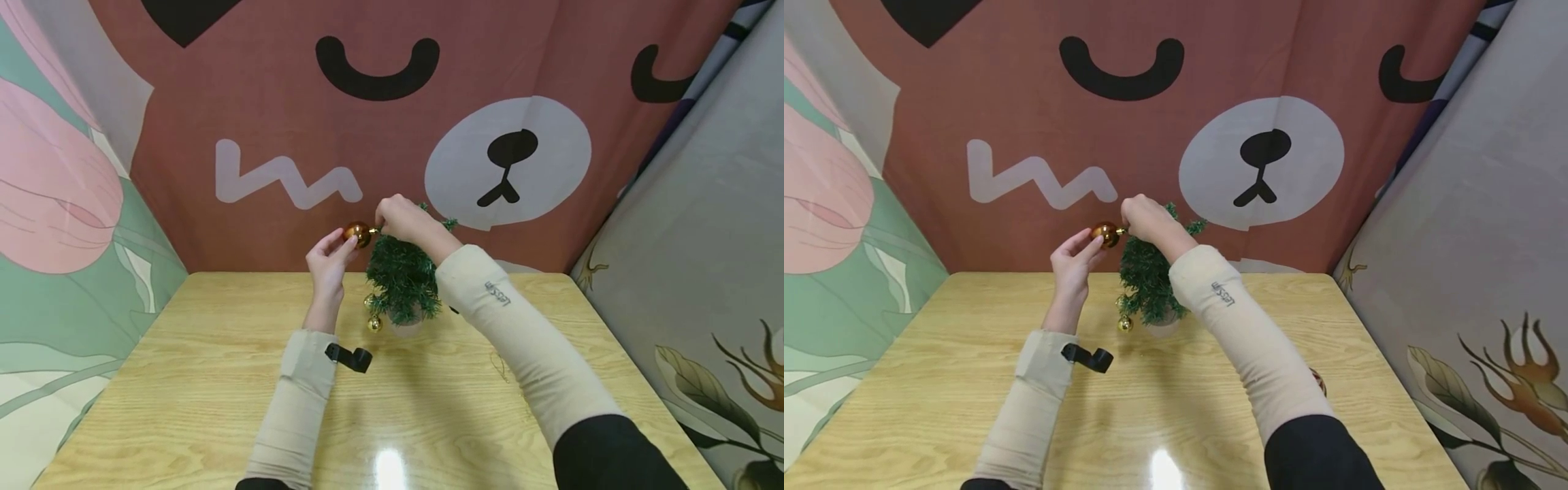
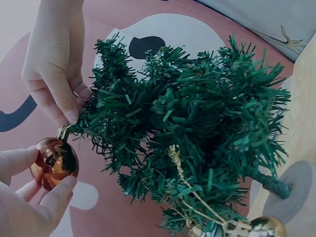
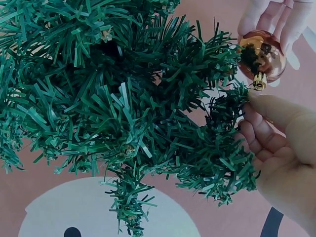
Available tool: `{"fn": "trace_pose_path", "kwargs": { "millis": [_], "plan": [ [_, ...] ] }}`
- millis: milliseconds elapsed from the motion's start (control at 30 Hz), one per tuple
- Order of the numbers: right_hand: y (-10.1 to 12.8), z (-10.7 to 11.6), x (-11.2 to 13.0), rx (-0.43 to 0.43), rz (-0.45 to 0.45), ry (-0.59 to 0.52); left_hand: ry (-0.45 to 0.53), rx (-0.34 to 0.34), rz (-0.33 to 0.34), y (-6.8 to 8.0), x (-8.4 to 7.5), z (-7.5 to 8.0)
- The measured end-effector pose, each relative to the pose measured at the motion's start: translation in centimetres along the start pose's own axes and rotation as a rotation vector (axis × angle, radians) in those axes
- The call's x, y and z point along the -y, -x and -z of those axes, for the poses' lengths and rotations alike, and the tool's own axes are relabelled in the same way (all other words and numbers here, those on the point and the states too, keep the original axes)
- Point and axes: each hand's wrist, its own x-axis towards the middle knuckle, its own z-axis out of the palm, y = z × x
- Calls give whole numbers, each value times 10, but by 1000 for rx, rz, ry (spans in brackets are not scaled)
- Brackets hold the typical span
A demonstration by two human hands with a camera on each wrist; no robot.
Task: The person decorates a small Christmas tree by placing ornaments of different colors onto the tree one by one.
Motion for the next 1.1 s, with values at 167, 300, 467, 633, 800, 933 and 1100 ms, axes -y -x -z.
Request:
{"fn": "trace_pose_path", "kwargs": {
  "millis": [167,300,467,633,800,933,1100],
  "plan": [
    [0,1,1,7,0,9,-3,-12,11,1,1,0],
    [-1,2,2,11,-7,8,1,-14,5,2,1,0],
    [-1,0,2,36,-24,35,13,-26,19,3,1,0],
    [0,-2,1,45,-39,46,18,-21,33,5,2,1],
    [1,-2,-1,27,-16,14,5,-3,48,4,4,2],
    [2,-2,-3,11,-7,8,3,-14,87,4,7,2],
    [1,-6,-3,-2,-32,17,-16,-16,124,4,10,3]
  ]
}}
